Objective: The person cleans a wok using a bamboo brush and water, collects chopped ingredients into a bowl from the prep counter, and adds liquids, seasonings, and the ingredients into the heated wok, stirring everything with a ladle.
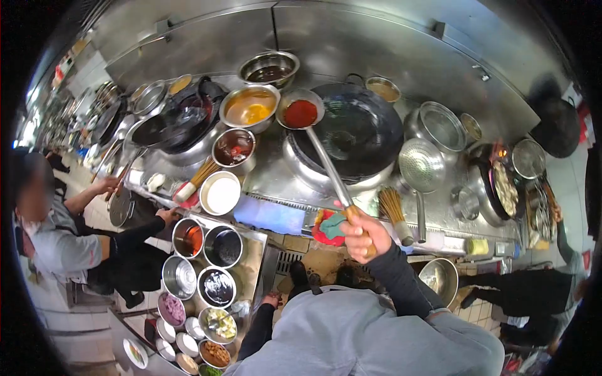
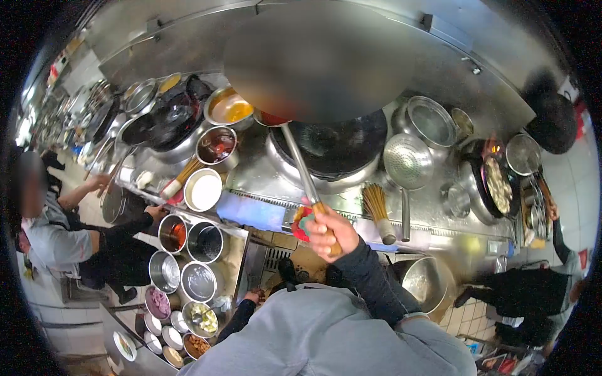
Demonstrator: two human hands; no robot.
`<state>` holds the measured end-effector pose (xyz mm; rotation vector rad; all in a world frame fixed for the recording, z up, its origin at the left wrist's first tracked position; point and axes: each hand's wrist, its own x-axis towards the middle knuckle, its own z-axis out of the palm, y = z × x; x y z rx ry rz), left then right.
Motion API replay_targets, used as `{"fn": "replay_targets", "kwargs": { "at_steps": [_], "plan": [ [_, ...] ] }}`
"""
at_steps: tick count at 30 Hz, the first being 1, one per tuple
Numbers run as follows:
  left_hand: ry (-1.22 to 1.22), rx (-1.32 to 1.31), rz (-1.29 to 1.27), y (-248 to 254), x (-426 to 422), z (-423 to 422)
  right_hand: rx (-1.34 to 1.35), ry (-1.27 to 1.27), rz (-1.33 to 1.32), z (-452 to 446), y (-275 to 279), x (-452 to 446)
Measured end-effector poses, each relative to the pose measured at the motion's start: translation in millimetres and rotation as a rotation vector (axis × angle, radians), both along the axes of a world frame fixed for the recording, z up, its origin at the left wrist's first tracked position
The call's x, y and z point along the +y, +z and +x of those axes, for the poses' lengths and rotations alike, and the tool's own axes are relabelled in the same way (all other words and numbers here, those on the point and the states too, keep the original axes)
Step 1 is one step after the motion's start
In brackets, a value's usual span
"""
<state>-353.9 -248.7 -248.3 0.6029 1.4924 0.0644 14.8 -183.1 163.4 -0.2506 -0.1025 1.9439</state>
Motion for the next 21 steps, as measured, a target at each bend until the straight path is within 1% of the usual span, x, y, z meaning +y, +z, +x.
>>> {"fn": "replay_targets", "kwargs": {
  "at_steps": [1,3,4,5,6,7,8,9,10,11,12,13,14,15,17,18,19,20,21],
  "plan": [
    [-0.024,-0.017,0.024,1,1,1,0.000,-0.016,0.000,3,1,-12],
    [-0.053,-0.030,0.050,2,4,2,-0.485,-0.136,-0.085,9,1,-29],
    [-0.115,0.003,0.053,-1,7,1,-0.481,-0.147,-0.087,13,0,-31],
    [-0.178,0.036,0.056,-4,10,1,-0.712,-0.181,-0.154,18,-3,-31],
    [-0.192,0.037,0.059,-8,14,2,-0.942,-0.216,-0.224,26,-6,-31],
    [-0.190,0.012,0.069,-11,19,2,-0.938,-0.200,-0.280,43,-12,-27],
    [-0.187,-0.012,0.077,-11,22,1,-0.919,-0.247,-0.189,64,-28,-21],
    [-0.203,-0.009,0.076,-7,25,2,-0.503,-0.277,-0.188,81,-43,-14],
    [-0.334,0.107,0.185,-1,32,6,-0.088,-0.297,-0.175,92,-56,-10],
    [-0.458,0.222,0.300,-3,37,9,0.050,-0.320,-0.163,89,-61,-9],
    [-0.461,0.223,0.301,-4,40,9,0.052,-0.323,-0.162,85,-65,-15],
    [-0.404,0.159,0.332,-19,46,6,-0.253,-0.369,-0.252,78,-63,-22],
    [-0.343,0.095,0.362,-19,49,8,-0.560,-0.409,-0.340,73,-58,-29],
    [-0.340,0.097,0.363,-20,50,8,-0.755,-0.392,-0.346,72,-47,-39],
    [-0.200,0.006,0.239,-6,48,20,-0.789,-0.348,-0.333,79,-25,-52],
    [-0.193,0.007,0.228,-3,46,26,-0.821,-0.308,-0.328,86,-22,-60],
    [-0.377,0.073,0.333,-8,43,26,-0.731,-0.303,-0.251,101,-30,-59],
    [-0.552,0.154,0.444,-13,40,25,-0.453,-0.286,-0.184,122,-49,-52],
    [-0.639,0.245,0.518,-12,32,29,-0.277,-0.288,-0.155,134,-66,-39]
  ]
}}
